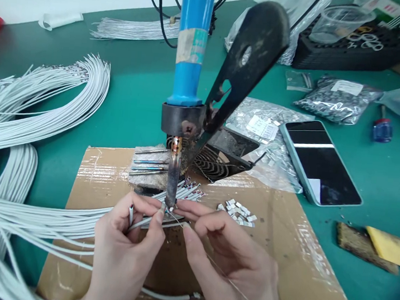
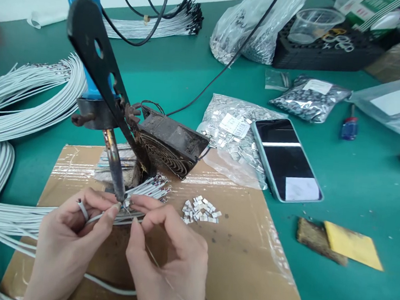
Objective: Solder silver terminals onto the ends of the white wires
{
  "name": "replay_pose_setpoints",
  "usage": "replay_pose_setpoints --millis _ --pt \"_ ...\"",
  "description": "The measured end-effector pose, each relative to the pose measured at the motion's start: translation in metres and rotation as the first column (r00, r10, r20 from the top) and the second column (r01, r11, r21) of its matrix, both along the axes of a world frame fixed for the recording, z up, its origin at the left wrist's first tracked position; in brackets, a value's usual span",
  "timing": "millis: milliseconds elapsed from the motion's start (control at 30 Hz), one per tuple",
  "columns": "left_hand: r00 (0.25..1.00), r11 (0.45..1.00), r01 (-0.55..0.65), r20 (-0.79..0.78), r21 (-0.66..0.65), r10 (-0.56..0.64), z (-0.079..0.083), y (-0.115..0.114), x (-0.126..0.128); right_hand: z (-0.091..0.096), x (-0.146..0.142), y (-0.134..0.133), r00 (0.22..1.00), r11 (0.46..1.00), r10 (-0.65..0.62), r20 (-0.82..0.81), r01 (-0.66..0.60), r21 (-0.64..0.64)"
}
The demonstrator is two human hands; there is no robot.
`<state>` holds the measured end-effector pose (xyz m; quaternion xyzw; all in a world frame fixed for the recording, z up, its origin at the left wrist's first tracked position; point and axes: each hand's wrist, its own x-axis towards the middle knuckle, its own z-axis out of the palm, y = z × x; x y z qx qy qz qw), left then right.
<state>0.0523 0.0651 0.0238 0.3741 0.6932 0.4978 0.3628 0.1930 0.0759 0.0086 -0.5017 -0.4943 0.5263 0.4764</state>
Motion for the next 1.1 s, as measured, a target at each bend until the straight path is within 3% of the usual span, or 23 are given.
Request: replay_pose_setpoints --millis 300,533,767,967,1100 --pt "0.998 0.998 0.051 0.028 0.025 -0.052 0.004 0.004 -0.004 0.007 -0.009 -0.002 0.992 0.992 -0.124 -0.028 0.123 -0.035" --pt "0.995 0.993 0.095 -0.006 0.066 -0.095 0.004 0.004 -0.007 0.011 -0.011 -0.002 0.988 0.991 -0.128 -0.085 0.124 -0.053" --pt "0.997 0.994 0.079 -0.004 0.079 -0.079 0.007 0.005 -0.006 0.008 0.0 0.001 1.0 1.0 -0.008 -0.011 0.008 -0.003" --pt "0.996 0.992 0.085 -0.005 0.094 -0.085 0.004 0.006 -0.006 0.009 -0.004 0.002 0.999 1.0 -0.026 -0.02 0.026 -0.006" --pt "0.997 0.992 0.083 -0.004 0.094 -0.083 0.006 0.004 -0.006 0.011 -0.009 -0.001 0.992 0.993 -0.114 -0.048 0.113 -0.029"
